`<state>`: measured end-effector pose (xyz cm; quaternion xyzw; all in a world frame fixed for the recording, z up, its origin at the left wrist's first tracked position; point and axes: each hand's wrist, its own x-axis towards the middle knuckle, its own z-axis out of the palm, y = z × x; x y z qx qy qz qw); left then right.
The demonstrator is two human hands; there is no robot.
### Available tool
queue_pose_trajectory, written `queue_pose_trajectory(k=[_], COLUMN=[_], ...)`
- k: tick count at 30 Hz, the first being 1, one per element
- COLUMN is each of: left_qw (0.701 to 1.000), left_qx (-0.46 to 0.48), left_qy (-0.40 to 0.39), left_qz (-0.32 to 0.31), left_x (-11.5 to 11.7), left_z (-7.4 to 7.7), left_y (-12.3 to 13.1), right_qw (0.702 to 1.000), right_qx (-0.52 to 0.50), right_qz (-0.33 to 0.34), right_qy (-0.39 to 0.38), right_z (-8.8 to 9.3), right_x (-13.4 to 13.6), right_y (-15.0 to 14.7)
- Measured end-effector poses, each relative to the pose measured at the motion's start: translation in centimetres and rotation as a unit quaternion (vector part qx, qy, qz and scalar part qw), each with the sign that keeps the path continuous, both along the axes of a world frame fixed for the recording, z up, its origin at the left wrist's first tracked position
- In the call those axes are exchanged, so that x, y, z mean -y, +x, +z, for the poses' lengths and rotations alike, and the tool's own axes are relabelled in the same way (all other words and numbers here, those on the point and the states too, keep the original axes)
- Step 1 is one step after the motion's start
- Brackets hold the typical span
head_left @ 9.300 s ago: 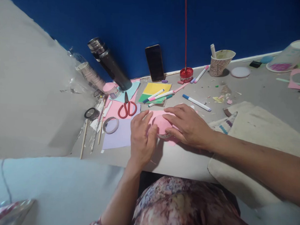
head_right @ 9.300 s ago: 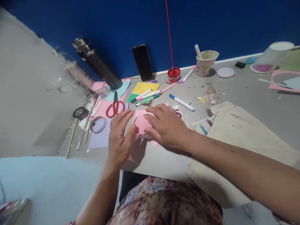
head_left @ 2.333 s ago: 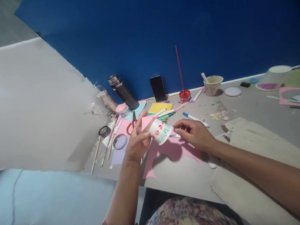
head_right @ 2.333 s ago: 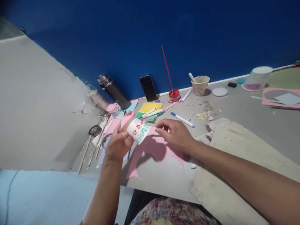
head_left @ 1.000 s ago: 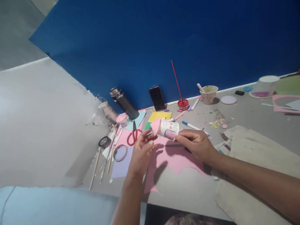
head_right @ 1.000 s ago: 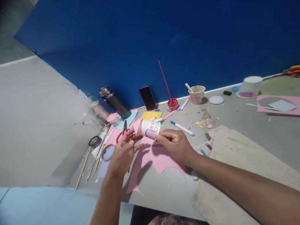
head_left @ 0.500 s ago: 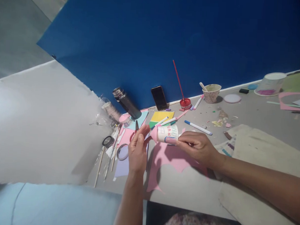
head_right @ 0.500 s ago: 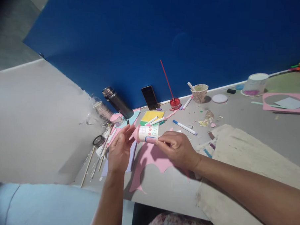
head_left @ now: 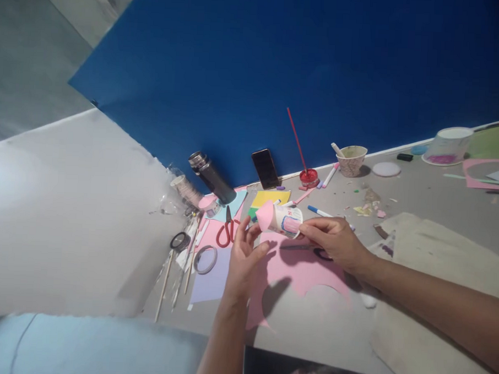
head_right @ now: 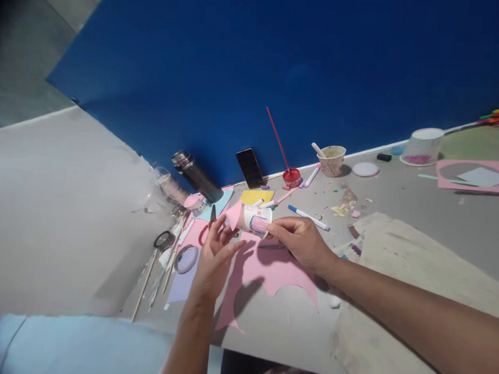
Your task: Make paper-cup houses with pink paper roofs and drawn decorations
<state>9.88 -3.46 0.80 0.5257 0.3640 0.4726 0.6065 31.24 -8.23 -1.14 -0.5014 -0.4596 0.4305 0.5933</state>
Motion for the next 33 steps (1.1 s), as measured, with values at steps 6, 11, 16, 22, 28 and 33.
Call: queue_pose_trajectory(k=[6,11,16,22,28,33], left_qw=[0.998,0.995,0.995,0.996,0.995,0.992], left_qx=[0.052,0.055,0.055,0.081,0.09,0.037], left_qy=[0.018,0.012,0.008,-0.016,-0.029,0.055], left_qz=[0.033,0.08,0.084,0.017,-0.044,0.11], left_x=[0.4,0.5,0.5,0.0,-0.8,-5.3], left_z=[0.9,0.6,0.3,1.4,2.1,5.6], left_y=[3.1,3.8,3.6,0.9,-1.7,-5.5], right_qw=[0.999,0.996,0.992,0.994,0.996,0.997], right_qx=[0.012,0.035,0.063,0.072,0.058,0.053], right_qz=[0.006,0.002,0.023,0.057,0.062,0.056], right_qy=[0.052,0.078,0.103,0.055,0.007,0.002], right_z=[0.1,-0.1,-0.1,0.2,-0.2,-0.4], right_x=[0.6,0.8,1.1,1.4,1.4,1.2], right_y=[-0.7,-1.0,-1.3,-1.1,-1.3,-1.2])
